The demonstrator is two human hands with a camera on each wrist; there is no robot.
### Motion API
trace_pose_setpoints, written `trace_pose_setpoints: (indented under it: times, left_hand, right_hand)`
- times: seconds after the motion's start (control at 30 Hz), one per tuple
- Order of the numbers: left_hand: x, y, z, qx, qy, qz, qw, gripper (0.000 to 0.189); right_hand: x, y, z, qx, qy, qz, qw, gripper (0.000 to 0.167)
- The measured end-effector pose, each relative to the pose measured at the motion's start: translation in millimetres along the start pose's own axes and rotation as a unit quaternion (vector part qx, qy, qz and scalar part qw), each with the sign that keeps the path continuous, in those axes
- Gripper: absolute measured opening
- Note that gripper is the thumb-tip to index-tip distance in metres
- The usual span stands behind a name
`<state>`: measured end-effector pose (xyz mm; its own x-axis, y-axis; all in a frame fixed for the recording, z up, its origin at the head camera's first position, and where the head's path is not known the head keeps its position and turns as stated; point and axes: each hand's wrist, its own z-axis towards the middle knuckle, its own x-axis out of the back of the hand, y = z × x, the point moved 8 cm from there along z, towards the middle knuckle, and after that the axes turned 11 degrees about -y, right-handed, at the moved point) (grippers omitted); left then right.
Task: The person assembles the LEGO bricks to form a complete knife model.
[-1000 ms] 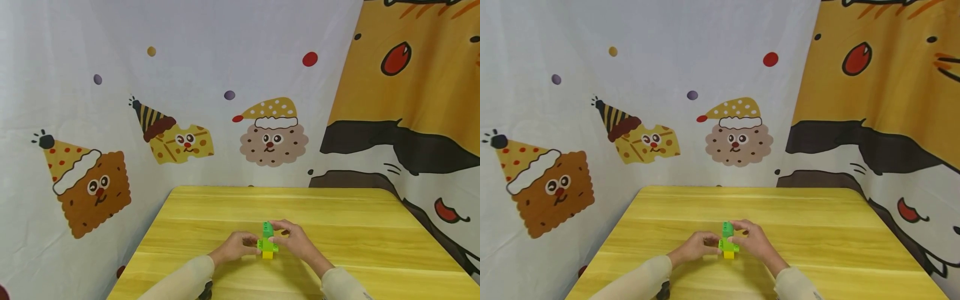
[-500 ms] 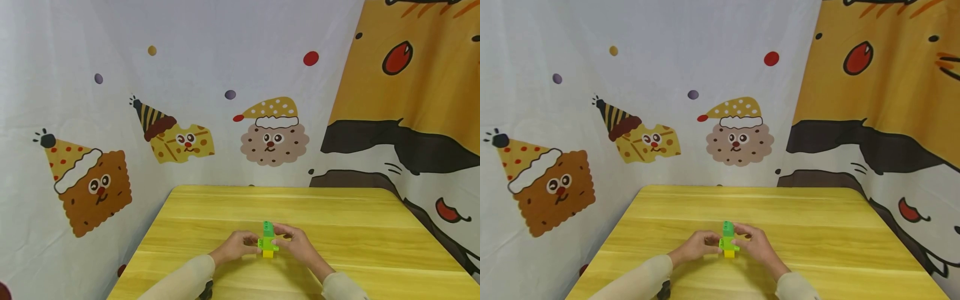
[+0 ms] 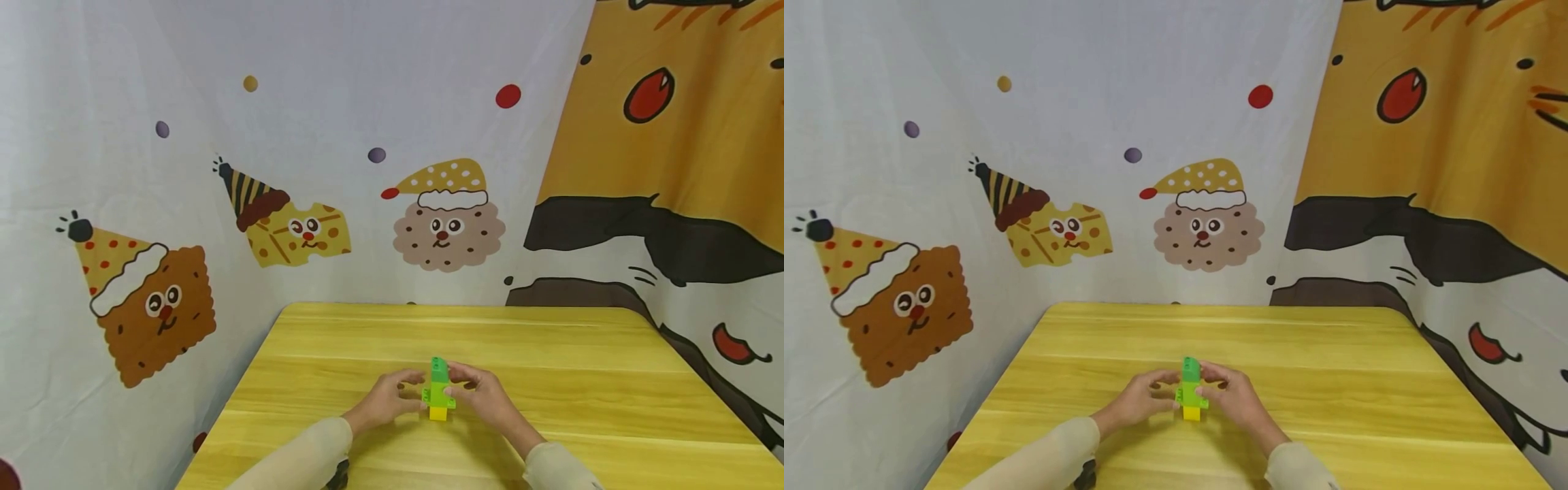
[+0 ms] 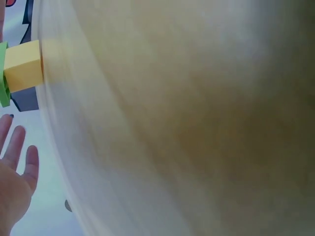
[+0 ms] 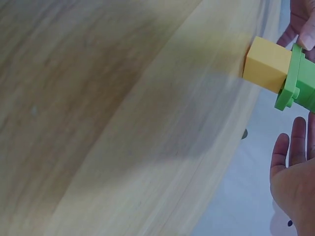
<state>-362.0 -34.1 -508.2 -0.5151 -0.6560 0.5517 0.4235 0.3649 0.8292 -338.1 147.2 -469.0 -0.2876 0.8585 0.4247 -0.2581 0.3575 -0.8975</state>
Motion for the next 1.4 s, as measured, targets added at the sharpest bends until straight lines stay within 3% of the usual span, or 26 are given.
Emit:
trace_pose_setpoints:
  times: [0.33, 0.53, 0.63, 0.8, 1.1, 1.4]
  left_hand:
    - [-1.5, 16.7, -2.0, -0.063, 0.012, -0.017, 0.9978, 0.066]
    - [-3.0, 17.9, -0.5, -0.074, 0.01, -0.029, 0.9968, 0.07]
    - [-2.2, 19.2, 0.7, -0.077, 0.016, -0.006, 0.9968, 0.071]
    - [1.3, 18.1, 4.0, -0.072, 0.032, 0.031, 0.9964, 0.069]
    - [3.8, 7.3, 11.5, -0.038, 0.02, 0.024, 0.9988, 0.073]
    - [4.2, 4.3, 19.3, -0.015, 0.001, 0.013, 0.9998, 0.078]
  right_hand:
    - [-1, 15, 7.2, -0.001, 0.009, 0.013, 0.9999, 0.049]
    - [-1, 17, 7.9, -0.01, 0.043, 0.045, 0.998, 0.047]
    - [0, 18, 6.8, -0.02, 0.066, 0.059, 0.9959, 0.04]
    - [0, 22, 6.9, -0.027, 0.073, 0.055, 0.9954, 0.031]
    - [-4, 26, 9.7, 0.005, 0.021, -0.039, 0.999, 0.064]
    - [-6, 29, 11.0, 0.008, -0.006, -0.045, 0.9989, 0.072]
